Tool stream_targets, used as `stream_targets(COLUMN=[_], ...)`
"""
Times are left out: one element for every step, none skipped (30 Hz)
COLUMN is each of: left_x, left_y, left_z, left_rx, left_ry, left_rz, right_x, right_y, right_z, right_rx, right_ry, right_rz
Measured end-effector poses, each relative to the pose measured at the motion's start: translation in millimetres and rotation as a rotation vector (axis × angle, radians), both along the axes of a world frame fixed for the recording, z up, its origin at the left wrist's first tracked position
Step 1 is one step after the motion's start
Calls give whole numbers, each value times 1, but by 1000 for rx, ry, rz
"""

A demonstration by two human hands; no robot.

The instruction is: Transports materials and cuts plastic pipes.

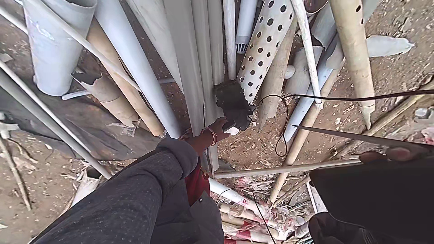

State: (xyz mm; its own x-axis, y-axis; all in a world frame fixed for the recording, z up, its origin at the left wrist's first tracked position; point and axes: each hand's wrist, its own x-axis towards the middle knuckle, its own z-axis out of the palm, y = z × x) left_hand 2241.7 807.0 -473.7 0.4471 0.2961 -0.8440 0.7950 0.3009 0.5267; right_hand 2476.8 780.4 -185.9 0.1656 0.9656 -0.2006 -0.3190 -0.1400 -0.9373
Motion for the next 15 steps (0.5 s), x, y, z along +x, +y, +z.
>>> stream_targets(left_x=[-5, -10, -18, -27, -37, -48, -58, -67, -74, -81, -87, -94, -100, -102, -103], left_y=[-8, -14, -21, -31, -45, -61, -75, -88, -98, -107, -117, -125, -132, -133, -134], left_z=[16, 35, 55, 70, 81, 90, 96, 100, 100, 95, 85, 71, 57, 49, 42], left_rx=[-64, -155, -246, -336, -420, -505, -592, -671, -736, -768, -779, -779, -762, -756, -749], left_ry=[-11, -11, -10, -4, 4, 24, 51, 79, 104, 119, 116, 101, 92, 105, 151], left_rz=[67, 127, 186, 242, 307, 367, 419, 470, 496, 487, 447, 397, 364, 345, 335], right_x=[3, 6, 6, 5, 4, 5, 2, -4, -13, -21, -28, -34, -41, -48, -57], right_y=[2, 3, 8, 15, 24, 33, 44, 57, 69, 79, 87, 94, 100, 104, 105], right_z=[-7, -17, -27, -40, -56, -74, -93, -112, -129, -147, -166, -185, -204, -219, -233], right_rx=[35, 51, 32, 18, 12, 31, 47, 48, 26, -11, -59, -104, -137, -167, -167], right_ry=[-60, -137, -204, -257, -290, -314, -350, -411, -483, -552, -622, -700, -797, -916, -1034], right_rz=[-21, -66, -110, -146, -153, -130, -109, -92, -75, -55, -34, 2, 60, 148, 246])
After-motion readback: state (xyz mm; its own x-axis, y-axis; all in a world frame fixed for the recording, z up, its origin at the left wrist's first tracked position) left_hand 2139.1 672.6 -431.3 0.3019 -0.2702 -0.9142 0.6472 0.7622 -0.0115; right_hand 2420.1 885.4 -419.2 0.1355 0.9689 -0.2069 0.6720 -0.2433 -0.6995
